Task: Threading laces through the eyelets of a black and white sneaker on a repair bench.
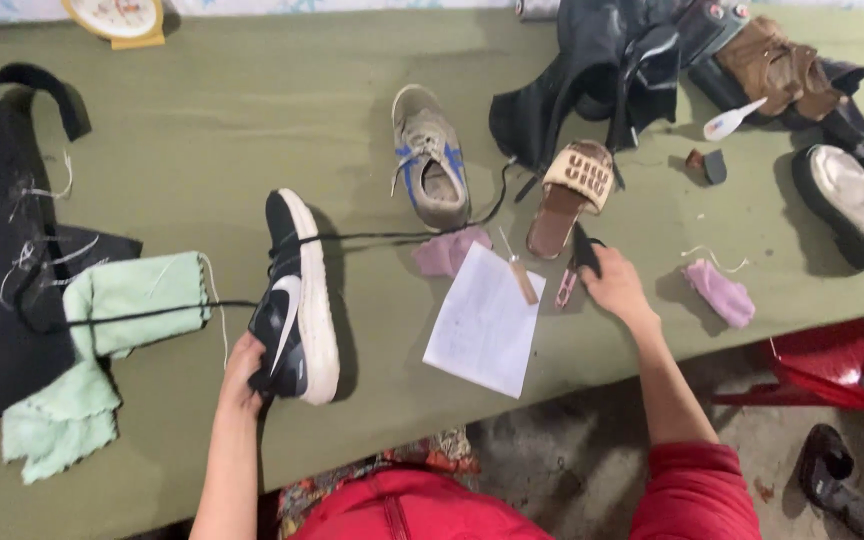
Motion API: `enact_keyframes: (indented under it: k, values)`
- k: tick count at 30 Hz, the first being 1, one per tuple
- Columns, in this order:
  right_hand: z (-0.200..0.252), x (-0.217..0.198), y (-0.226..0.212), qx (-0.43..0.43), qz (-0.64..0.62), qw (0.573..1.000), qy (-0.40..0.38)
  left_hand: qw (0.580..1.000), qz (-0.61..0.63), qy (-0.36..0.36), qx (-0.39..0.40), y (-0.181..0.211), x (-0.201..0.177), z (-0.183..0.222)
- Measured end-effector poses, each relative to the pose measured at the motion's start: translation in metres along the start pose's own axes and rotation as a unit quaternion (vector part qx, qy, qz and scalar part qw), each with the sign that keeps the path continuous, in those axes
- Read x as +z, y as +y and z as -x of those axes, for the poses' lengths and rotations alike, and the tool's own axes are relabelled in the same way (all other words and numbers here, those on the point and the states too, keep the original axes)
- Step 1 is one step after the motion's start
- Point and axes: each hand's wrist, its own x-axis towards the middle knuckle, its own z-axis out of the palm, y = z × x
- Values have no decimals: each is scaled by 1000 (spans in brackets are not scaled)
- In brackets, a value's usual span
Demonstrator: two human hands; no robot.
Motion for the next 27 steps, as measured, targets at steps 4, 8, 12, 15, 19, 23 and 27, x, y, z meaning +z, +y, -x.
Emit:
enact_keyframes:
  k: [4, 8, 12, 15, 19, 23, 27]
  values:
    - [25, -55, -61, 13, -110, 989, -102, 1000, 5, -20, 8, 13, 8, 14]
    - [-19, -41, 37, 33, -155, 987, 30, 998, 38, -39, 22, 21, 15, 20]
    - [-47, -20, 94, 45, 17, 995, 85, 997, 47, -48, 26, 14, 8, 17]
    - [-43, -7, 89, 6, 220, 968, 118, 997, 53, -43, 26, 15, 13, 25]
    - [-26, -11, 40, 110, 59, 992, -29, 997, 53, -49, 41, 7, 3, 11]
    - [13, 9, 16, 38, -5, 998, 54, 997, 50, -51, 40, 22, 14, 26]
    - [45, 34, -24, -77, -44, 978, 187, 997, 42, -56, 39, 32, 22, 36]
